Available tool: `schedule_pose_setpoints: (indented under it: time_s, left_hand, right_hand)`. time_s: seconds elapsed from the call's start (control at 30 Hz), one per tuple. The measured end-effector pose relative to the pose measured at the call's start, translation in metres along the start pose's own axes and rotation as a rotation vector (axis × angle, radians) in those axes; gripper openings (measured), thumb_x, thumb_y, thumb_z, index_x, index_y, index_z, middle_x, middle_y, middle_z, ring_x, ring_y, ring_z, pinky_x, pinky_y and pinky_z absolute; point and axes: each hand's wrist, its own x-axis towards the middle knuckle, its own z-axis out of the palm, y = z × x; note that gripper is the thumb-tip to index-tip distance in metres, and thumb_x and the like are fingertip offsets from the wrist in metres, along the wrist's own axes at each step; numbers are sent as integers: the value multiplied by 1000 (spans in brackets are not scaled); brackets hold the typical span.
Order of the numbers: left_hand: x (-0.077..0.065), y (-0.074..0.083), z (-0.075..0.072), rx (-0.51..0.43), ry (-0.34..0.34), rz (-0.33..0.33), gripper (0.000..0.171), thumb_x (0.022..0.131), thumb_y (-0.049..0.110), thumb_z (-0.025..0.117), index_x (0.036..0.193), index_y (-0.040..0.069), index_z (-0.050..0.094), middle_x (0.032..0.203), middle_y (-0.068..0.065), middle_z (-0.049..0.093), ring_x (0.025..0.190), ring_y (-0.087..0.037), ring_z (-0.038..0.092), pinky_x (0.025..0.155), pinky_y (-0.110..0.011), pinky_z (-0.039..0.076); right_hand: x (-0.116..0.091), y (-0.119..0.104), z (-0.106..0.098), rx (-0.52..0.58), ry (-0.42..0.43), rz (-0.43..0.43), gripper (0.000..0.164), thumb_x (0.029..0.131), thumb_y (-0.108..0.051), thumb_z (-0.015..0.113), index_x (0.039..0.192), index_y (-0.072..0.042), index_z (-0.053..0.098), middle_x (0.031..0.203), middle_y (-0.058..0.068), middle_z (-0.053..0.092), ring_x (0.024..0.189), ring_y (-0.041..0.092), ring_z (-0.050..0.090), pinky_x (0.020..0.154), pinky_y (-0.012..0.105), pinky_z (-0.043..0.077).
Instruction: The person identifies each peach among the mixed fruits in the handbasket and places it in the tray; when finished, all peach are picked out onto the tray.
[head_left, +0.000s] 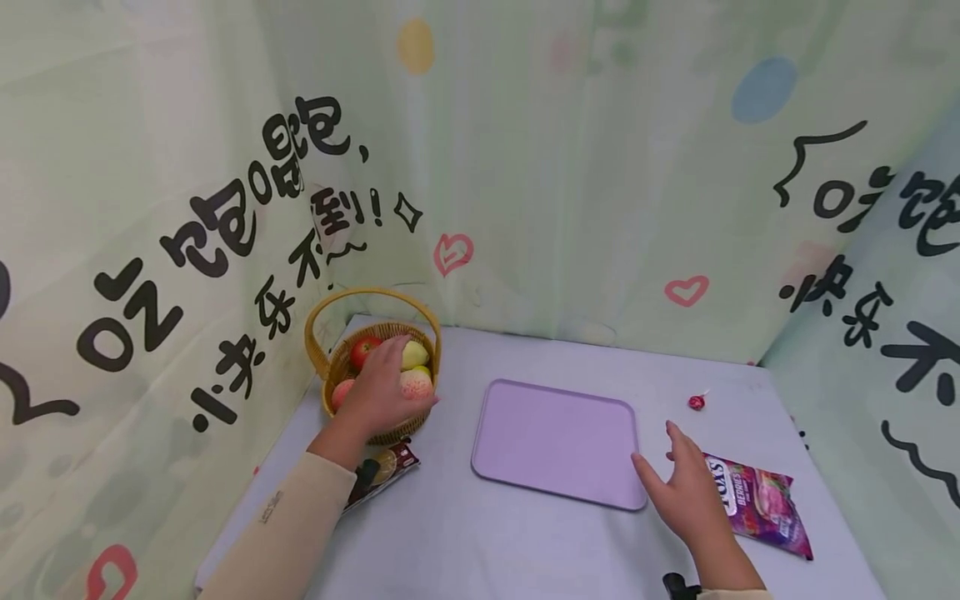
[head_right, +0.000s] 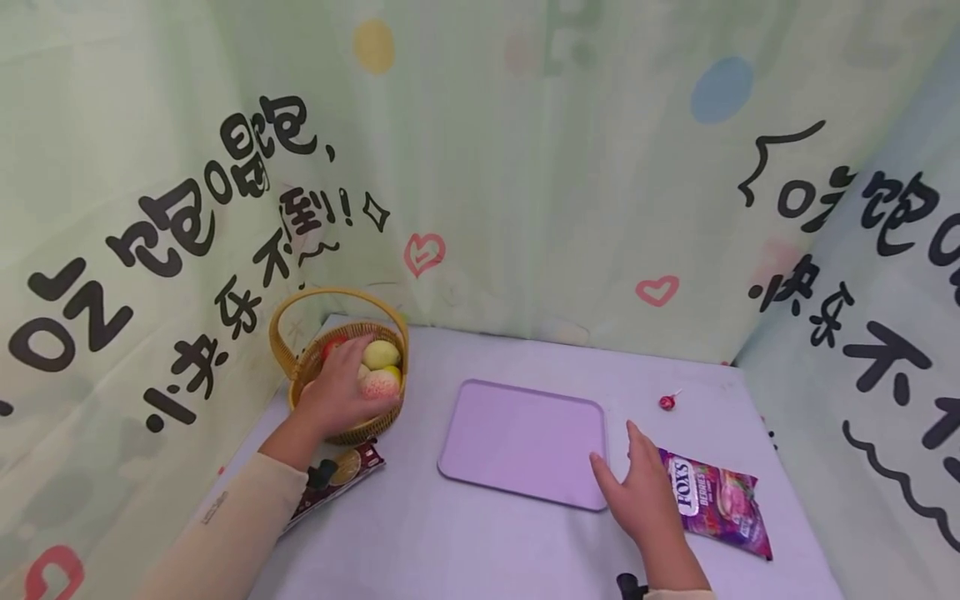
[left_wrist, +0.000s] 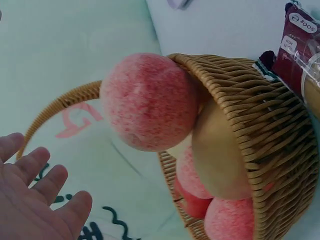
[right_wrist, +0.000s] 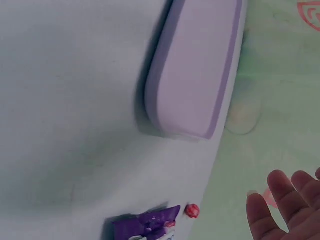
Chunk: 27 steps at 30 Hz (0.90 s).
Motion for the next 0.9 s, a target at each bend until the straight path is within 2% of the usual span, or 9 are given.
schedule_pose_setpoints:
  time_s: [0.2, 0.43, 0.63, 0.8, 0.9]
  left_hand:
    - [9, -15, 9, -78, -59, -80, 103, 84, 53, 80, 161, 13, 24, 159, -12, 34, 147, -36, 30, 114, -62, 38]
    - [10, -19, 19, -129, -123, -176, 101, 85, 52, 78, 161, 14, 23, 161, -15, 32, 147, -38, 31, 113, -65, 37]
    - [11, -24, 29, -143, -128, -198, 98, 84, 45, 81, 159, 12, 27, 159, -16, 35, 147, -39, 29, 112, -63, 41]
    - [12, -29, 34, -165, -145, -224, 101, 83, 50, 81, 160, 14, 27, 160, -14, 35, 145, -37, 34, 111, -63, 42]
    - [12, -31, 38, -185, -161, -235, 103, 82, 54, 81, 160, 15, 27, 161, -13, 35, 145, -35, 38, 113, -62, 41]
  right_hand:
    - [6, 14, 16, 2, -31, 71, 98, 98, -65, 51, 159, 5, 20, 154, 32, 38, 130, 48, 49, 100, 65, 48]
    - [14, 33, 31, -7, -101, 114, 82, 99, -44, 59, 152, 12, 30, 135, 34, 54, 112, 43, 61, 90, 57, 53]
    - [21, 41, 39, -21, -157, 138, 78, 98, -39, 61, 146, 16, 35, 116, 31, 63, 100, 38, 62, 88, 56, 52]
    - [21, 44, 45, -17, -169, 153, 76, 97, -39, 62, 144, 17, 38, 101, 21, 65, 88, 29, 59, 83, 52, 52]
    - [21, 47, 48, -25, -170, 153, 76, 97, -39, 61, 143, 18, 39, 101, 24, 65, 91, 33, 61, 86, 55, 52]
